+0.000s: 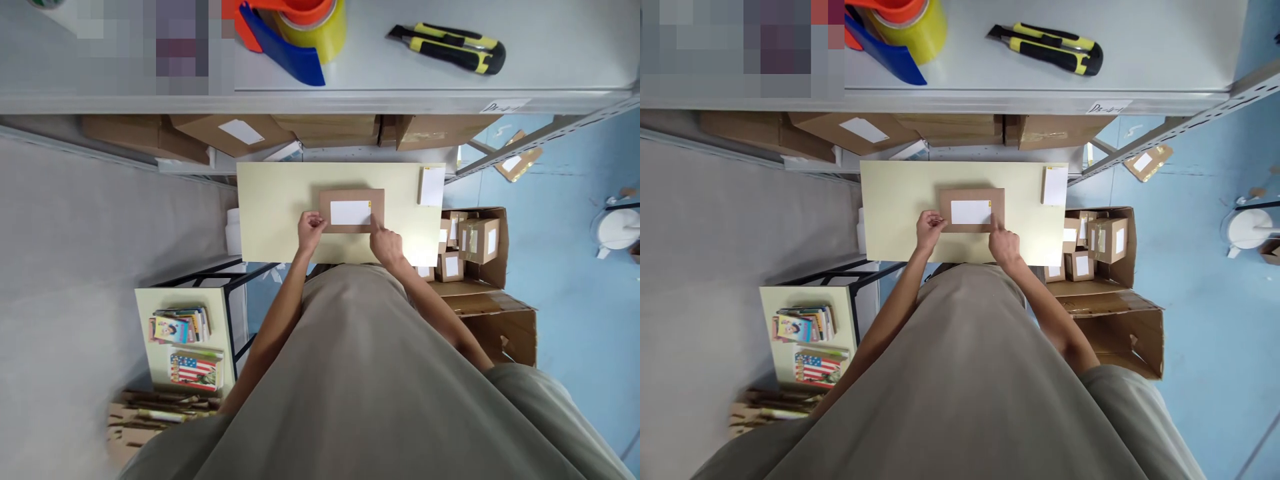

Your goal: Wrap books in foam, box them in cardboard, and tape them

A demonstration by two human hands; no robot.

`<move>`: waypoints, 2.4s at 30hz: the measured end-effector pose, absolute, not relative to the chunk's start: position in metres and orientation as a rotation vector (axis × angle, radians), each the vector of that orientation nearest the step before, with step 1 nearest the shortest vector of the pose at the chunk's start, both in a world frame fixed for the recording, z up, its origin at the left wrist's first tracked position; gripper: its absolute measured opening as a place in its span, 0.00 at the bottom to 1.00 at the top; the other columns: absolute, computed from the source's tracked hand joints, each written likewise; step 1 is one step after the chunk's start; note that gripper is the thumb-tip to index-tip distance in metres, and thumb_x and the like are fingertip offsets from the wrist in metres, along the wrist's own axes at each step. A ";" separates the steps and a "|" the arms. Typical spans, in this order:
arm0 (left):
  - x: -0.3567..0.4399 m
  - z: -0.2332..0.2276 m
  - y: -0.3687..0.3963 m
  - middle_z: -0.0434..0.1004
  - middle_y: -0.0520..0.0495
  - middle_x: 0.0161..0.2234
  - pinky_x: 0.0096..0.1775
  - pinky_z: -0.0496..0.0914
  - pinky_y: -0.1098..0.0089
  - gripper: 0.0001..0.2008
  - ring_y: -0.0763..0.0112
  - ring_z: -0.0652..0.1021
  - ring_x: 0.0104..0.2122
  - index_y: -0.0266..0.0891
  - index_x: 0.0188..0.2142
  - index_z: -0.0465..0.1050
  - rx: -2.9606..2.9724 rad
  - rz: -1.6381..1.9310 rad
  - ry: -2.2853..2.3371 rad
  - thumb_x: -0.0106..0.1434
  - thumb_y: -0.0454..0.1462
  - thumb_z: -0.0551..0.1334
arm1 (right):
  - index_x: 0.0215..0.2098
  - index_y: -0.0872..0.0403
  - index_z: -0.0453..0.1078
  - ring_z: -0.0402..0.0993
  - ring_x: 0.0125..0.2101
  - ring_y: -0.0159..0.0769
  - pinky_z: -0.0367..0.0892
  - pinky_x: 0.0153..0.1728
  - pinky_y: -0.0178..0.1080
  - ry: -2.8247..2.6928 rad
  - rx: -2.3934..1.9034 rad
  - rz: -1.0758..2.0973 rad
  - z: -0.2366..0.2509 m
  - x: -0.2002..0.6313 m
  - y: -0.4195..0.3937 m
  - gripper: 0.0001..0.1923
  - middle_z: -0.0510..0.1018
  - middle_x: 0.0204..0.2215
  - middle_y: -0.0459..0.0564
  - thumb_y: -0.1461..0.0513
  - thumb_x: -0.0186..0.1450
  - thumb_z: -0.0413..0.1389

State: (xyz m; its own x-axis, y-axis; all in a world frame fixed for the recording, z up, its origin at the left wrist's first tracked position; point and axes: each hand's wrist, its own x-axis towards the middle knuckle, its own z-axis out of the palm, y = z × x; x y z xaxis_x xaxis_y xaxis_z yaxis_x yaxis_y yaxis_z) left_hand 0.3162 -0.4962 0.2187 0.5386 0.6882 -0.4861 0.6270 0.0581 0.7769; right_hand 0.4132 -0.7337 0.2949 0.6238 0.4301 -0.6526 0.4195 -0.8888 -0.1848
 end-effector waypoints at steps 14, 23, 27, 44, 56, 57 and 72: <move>0.272 0.228 -0.519 0.88 0.33 0.58 0.63 0.80 0.48 0.33 0.47 0.84 0.63 0.39 0.65 0.77 1.653 0.145 1.129 0.58 0.34 0.73 | 0.73 0.57 0.74 0.81 0.39 0.38 0.80 0.56 0.47 -0.209 -2.119 0.824 0.239 0.409 -0.792 0.30 0.77 0.61 0.61 0.55 0.76 0.57; 0.264 0.270 -0.513 0.90 0.36 0.53 0.63 0.81 0.54 0.24 0.52 0.87 0.58 0.40 0.60 0.80 1.732 0.153 0.899 0.68 0.46 0.72 | 0.66 0.59 0.79 0.81 0.37 0.38 0.82 0.47 0.45 -0.065 -2.064 0.633 0.270 0.393 -0.813 0.36 0.81 0.61 0.63 0.41 0.79 0.52; 0.252 0.259 -0.530 0.86 0.34 0.59 0.61 0.83 0.51 0.23 0.50 0.87 0.58 0.40 0.56 0.81 1.691 0.017 0.886 0.63 0.42 0.75 | 0.70 0.61 0.75 0.83 0.34 0.36 0.81 0.43 0.44 -0.009 -2.112 0.650 0.263 0.360 -0.810 0.38 0.78 0.65 0.68 0.41 0.78 0.53; 0.224 0.273 -0.623 0.81 0.38 0.58 0.56 0.85 0.57 0.21 0.54 0.86 0.55 0.43 0.58 0.84 1.805 -0.197 0.486 0.67 0.42 0.74 | 0.62 0.58 0.81 0.84 0.33 0.37 0.83 0.41 0.44 0.434 -2.016 0.352 0.305 0.210 -0.931 0.34 0.82 0.62 0.61 0.41 0.77 0.55; 0.307 0.274 -0.819 0.76 0.39 0.61 0.62 0.81 0.59 0.25 0.57 0.83 0.57 0.45 0.65 0.80 1.908 -0.458 0.063 0.69 0.39 0.72 | 0.51 0.60 0.79 0.85 0.33 0.44 0.81 0.40 0.45 0.935 -1.926 0.204 0.272 0.224 -1.097 0.40 0.88 0.45 0.64 0.33 0.72 0.52; 0.317 0.268 -0.838 0.76 0.39 0.61 0.63 0.81 0.59 0.25 0.57 0.83 0.57 0.44 0.65 0.80 1.920 -0.497 0.033 0.69 0.38 0.72 | 0.51 0.60 0.79 0.86 0.33 0.45 0.81 0.40 0.45 0.972 -1.925 0.230 0.268 0.226 -1.112 0.41 0.88 0.45 0.64 0.32 0.72 0.51; 0.425 0.219 -0.983 0.83 0.32 0.56 0.61 0.76 0.59 0.17 0.47 0.83 0.57 0.34 0.55 0.84 2.233 -1.189 -0.212 0.69 0.39 0.72 | 0.43 0.53 0.79 0.87 0.42 0.55 0.79 0.47 0.48 1.144 -1.946 0.419 0.220 0.264 -1.214 0.36 0.89 0.38 0.61 0.31 0.72 0.50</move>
